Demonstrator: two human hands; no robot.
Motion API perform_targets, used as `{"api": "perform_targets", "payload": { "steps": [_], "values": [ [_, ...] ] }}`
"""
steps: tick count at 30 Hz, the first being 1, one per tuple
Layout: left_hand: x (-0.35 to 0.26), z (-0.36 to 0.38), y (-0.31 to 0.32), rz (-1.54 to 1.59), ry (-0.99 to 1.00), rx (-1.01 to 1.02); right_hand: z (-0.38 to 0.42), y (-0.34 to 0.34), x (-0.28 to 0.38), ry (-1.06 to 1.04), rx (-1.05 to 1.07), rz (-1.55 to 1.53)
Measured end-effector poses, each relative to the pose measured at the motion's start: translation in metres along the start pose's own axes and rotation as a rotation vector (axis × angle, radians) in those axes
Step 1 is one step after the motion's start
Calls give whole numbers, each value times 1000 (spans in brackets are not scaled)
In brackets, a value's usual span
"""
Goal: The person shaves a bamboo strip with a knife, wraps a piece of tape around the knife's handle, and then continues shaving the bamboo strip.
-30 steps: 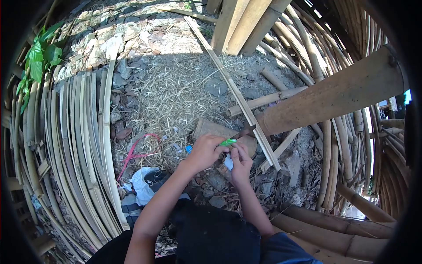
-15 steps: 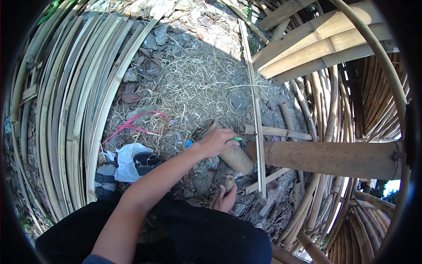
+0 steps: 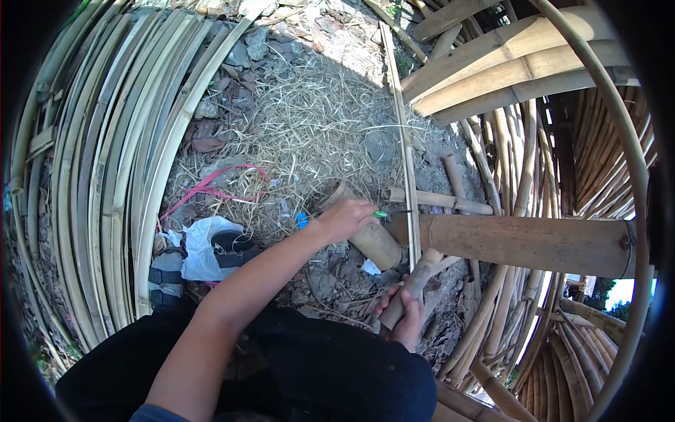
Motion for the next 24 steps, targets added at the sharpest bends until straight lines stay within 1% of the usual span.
{"api": "perform_targets", "payload": {
  "steps": [1,2,4,5,7,8,10,11,12,13,14,15,16,18,19,20,21,22,24],
  "values": [
    [-1,-1,2,-12,11,34,1,26,42,-266,-117,44],
    [0,-1,2,-9,13,31,-4,37,56,-269,-117,47],
    [2,-1,3,6,43,-1,-15,56,79,-250,60,647],
    [0,-2,1,8,48,-7,-21,59,90,-256,61,652],
    [2,-2,1,7,3,34,-28,73,104,-322,164,923],
    [4,-2,-1,8,-2,27,-31,72,103,-321,172,928],
    [3,-1,3,-11,21,54,-6,59,145,-1022,-53,478],
    [3,0,3,-9,22,57,-7,65,137,-1126,-125,383],
    [1,0,3,-4,25,51,-4,66,140,-1129,-129,384],
    [1,-2,1,-4,29,37,-31,75,119,-663,-57,805],
    [1,0,3,-6,28,38,-42,66,86,-146,17,1176],
    [2,-1,3,4,33,29,-41,63,103,-491,-14,1078],
    [5,1,1,13,29,13,-27,69,128,-536,-120,888],
    [7,4,7,17,30,45,-10,66,157,-797,-136,552],
    [6,0,7,9,52,60,-16,65,143,-800,-141,551],
    [4,-1,7,11,57,59,-21,67,122,-900,-124,606],
    [3,0,6,18,56,44,-19,75,116,-1003,-106,661],
    [2,-1,4,19,59,27,-42,81,80,-438,98,1339],
    [1,1,5,-7,62,16,-47,66,83,-307,46,1034]
  ]
}}
Point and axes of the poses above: each hand's wrist, its own z-axis away from the middle knuckle, its own y-axis out of the palm, x = y × z, the point moved 8 cm from there along -z, towards the middle knuckle, and after that the axes turned 5 degrees about -y, right-handed, at the moved point
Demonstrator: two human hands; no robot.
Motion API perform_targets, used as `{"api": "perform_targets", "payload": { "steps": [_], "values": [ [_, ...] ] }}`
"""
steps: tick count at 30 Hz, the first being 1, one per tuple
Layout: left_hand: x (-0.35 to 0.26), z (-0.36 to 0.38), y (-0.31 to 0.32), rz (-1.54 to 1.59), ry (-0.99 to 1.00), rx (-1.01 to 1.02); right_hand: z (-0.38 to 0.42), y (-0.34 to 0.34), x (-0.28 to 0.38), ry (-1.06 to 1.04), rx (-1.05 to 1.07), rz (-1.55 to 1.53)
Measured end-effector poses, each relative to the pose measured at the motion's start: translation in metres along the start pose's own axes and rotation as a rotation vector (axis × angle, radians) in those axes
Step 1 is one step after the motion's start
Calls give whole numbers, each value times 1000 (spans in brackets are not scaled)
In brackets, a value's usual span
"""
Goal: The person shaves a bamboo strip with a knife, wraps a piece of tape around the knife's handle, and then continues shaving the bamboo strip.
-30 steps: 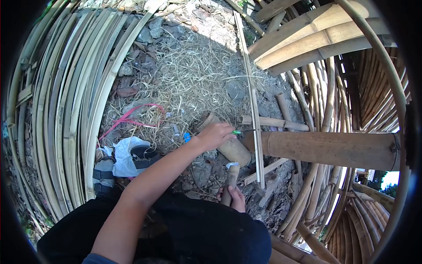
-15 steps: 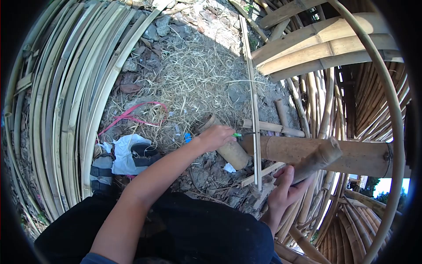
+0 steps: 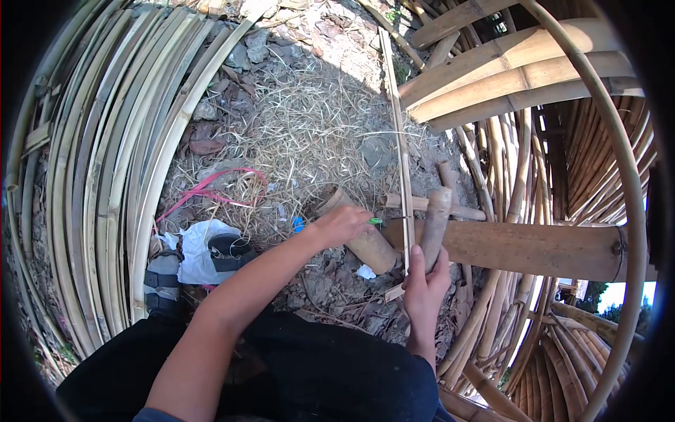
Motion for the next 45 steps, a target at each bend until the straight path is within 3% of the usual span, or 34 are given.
{"api": "perform_targets", "payload": {
  "steps": [2,4,6,8,10,12,13,16,17,18,20,22,23,24,26,27,31,33,34,36,38,40,41,44,45],
  "values": [
    [5,8,1,-17,-33,-2,7,-42,31,-188,-298,-352],
    [4,3,-1,50,-16,34,18,-69,51,-342,-441,-384],
    [0,1,-2,10,-12,48,22,-52,37,-559,-673,-469],
    [-1,-1,0,-35,-4,50,2,14,6,-71,163,291],
    [0,4,-4,-13,-14,-27,-2,7,-2,-12,90,173],
    [8,5,-2,5,-26,-5,8,-35,34,-137,-253,-290],
    [7,6,1,28,-20,21,10,-49,49,-245,-314,-378],
    [7,5,0,16,-40,31,12,-42,36,-335,-396,-510],
    [4,4,-1,15,-32,26,10,-26,33,-296,-297,-282],
    [2,4,-2,13,-19,19,5,-10,19,-97,-45,-227],
    [3,5,-3,11,-15,17,0,-23,11,-44,-112,-380],
    [3,5,-3,18,-56,32,3,-56,21,-338,-404,-484],
    [-2,2,-1,16,-53,38,6,-59,12,-322,-508,-569],
    [-9,-3,-5,123,-33,-38,6,-55,9,-325,-512,-571],
    [-12,-8,-8,235,-13,-122,1,-17,-15,-57,-187,-459],
    [-6,-9,-5,246,-57,-133,1,-6,-25,-27,-126,-428],
    [7,-14,-1,288,-176,-52,2,-1,-27,-99,-233,-459],
    [5,-13,2,261,-146,-60,-8,7,-22,-19,-40,-306],
    [4,-14,1,231,-113,-81,-12,4,-18,-18,-41,-305],
    [7,-12,3,239,-92,-95,-9,-32,6,-357,-408,-564],
    [5,-8,4,246,-62,-100,-4,-31,4,-388,-536,-664],
    [6,-9,5,227,-99,-81,-12,22,-8,13,134,-76],
    [7,-12,3,224,-95,-83,-11,12,-26,68,13,-222],
    [3,-4,14,269,-52,-76,-2,-63,20,-171,-426,-499],
    [1,-7,13,206,-28,-77,4,-72,32,-212,-460,-499]
  ]
}}
Point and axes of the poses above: each hand's wrist, its own z-axis away from the middle knuckle, its own y-axis out of the palm, x = y × z, the point moved 8 cm from there along -z, towards the middle knuckle, and after that the axes turned 5 degrees about -y, right-handed, at the moved point
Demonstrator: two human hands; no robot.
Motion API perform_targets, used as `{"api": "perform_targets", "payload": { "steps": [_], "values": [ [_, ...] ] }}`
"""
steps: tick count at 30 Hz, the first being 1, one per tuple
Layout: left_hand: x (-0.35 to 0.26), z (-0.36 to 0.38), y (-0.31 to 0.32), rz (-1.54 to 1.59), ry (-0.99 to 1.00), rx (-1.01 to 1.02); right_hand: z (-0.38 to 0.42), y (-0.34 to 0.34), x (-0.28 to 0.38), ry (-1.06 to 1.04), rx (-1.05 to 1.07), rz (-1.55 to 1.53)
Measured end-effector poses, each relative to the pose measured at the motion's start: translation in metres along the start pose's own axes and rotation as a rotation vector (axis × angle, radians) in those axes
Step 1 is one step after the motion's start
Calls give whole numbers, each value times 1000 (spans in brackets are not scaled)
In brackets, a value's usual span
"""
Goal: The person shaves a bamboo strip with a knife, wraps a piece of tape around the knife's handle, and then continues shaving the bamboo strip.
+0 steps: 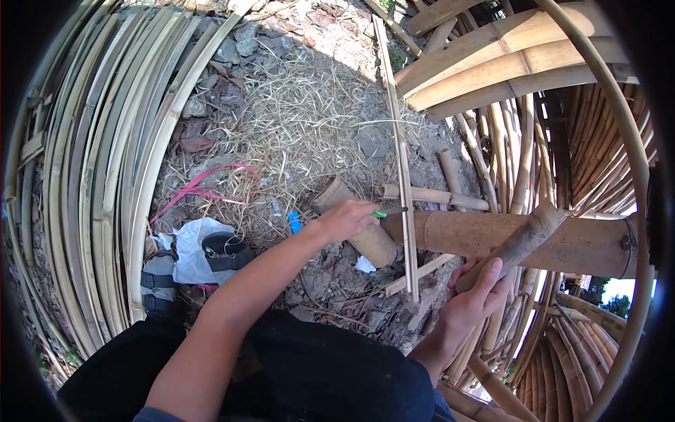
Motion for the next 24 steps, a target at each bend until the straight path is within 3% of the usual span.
{"api": "perform_targets", "payload": {
  "steps": [1,3,4,5,7,10,11,13,15,17,18,19,21,23,24],
  "values": [
    [-3,-4,-1,-63,32,-5,6,-1,-8,-4,-11,4],
    [-7,-7,0,-71,20,42,23,16,-20,-211,145,113],
    [-7,-7,3,-84,2,92,29,33,-23,-335,323,676],
    [-5,-8,5,-85,8,85,35,42,-48,-80,575,781],
    [6,-5,10,-71,19,47,19,15,-38,121,391,656],
    [3,-5,11,-86,14,78,8,-5,14,-157,6,169],
    [1,-6,9,-86,23,79,11,0,7,-163,-1,169],
    [-4,-6,6,-116,10,41,27,41,-38,-26,504,742],
    [-3,-9,4,-122,24,40,23,31,-45,-63,512,718],
    [5,3,10,-111,-6,52,13,2,-8,130,191,209],
    [4,2,11,-90,17,67,10,-4,1,-20,105,128],
    [1,-5,10,-75,54,72,11,1,-2,-25,92,127],
    [-5,-5,10,-74,64,51,29,43,-40,147,586,745],
    [-5,-8,-3,-87,53,22,24,33,-49,85,548,721],
    [-7,-8,-7,-116,23,67,13,20,-38,35,388,504]
  ]
}}
Point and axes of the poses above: each hand's wrist, its own z-axis away from the middle knuckle, its own y-axis out of the palm, x = y × z, the point moved 8 cm from there along -z, towards the middle knuckle, and after that the axes turned 5 degrees about -y, right-handed, at the moved point
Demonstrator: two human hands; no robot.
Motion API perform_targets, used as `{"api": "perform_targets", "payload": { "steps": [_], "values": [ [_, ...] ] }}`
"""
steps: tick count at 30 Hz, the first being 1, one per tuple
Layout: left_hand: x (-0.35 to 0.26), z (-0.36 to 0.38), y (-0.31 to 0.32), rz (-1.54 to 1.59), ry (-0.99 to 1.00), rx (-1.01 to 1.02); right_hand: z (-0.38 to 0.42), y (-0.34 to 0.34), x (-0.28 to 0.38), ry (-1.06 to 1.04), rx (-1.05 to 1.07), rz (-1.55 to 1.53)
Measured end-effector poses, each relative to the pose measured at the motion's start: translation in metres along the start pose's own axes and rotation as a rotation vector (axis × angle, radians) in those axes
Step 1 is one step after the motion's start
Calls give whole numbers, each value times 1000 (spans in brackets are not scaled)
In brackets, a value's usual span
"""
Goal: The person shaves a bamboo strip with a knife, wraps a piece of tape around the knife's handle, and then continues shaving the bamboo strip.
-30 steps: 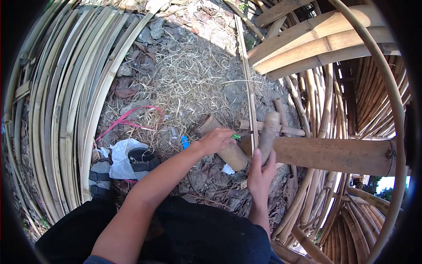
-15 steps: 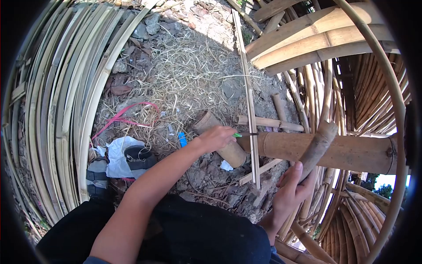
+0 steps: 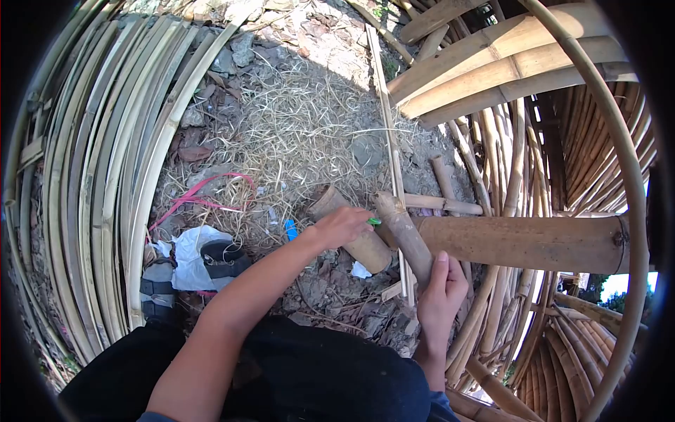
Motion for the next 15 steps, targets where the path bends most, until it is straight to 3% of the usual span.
{"api": "perform_targets", "payload": {
  "steps": [1,2,3,5,7,9,11,13,15],
  "values": [
    [-3,6,4,-17,-32,62,4,-20,2,-28,-172,-203],
    [-3,9,4,-17,-36,68,10,-18,8,149,-175,-301],
    [-4,7,3,-35,-43,76,9,-16,7,146,-180,-305],
    [-5,4,3,-57,-37,83,15,5,-15,364,-94,-565],
    [-2,6,-1,91,-23,-90,20,4,-19,415,-158,-724],
    [6,6,2,70,-97,-48,24,8,-31,414,-262,-1065],
    [8,2,-8,25,-162,-13,40,21,-56,424,-153,-1002],
    [7,11,-22,348,-348,-56,66,48,-98,407,-58,-748],
    [-2,16,-27,488,-398,-59,117,84,-139,449,19,-570]
  ]
}}
Point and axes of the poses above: each hand's wrist, its own z-axis away from the middle knuckle, its own y-axis out of the palm, x = y × z, the point moved 8 cm from there along -z, towards the middle knuckle, and after that the axes turned 5 degrees about -y, right-handed, at the moved point
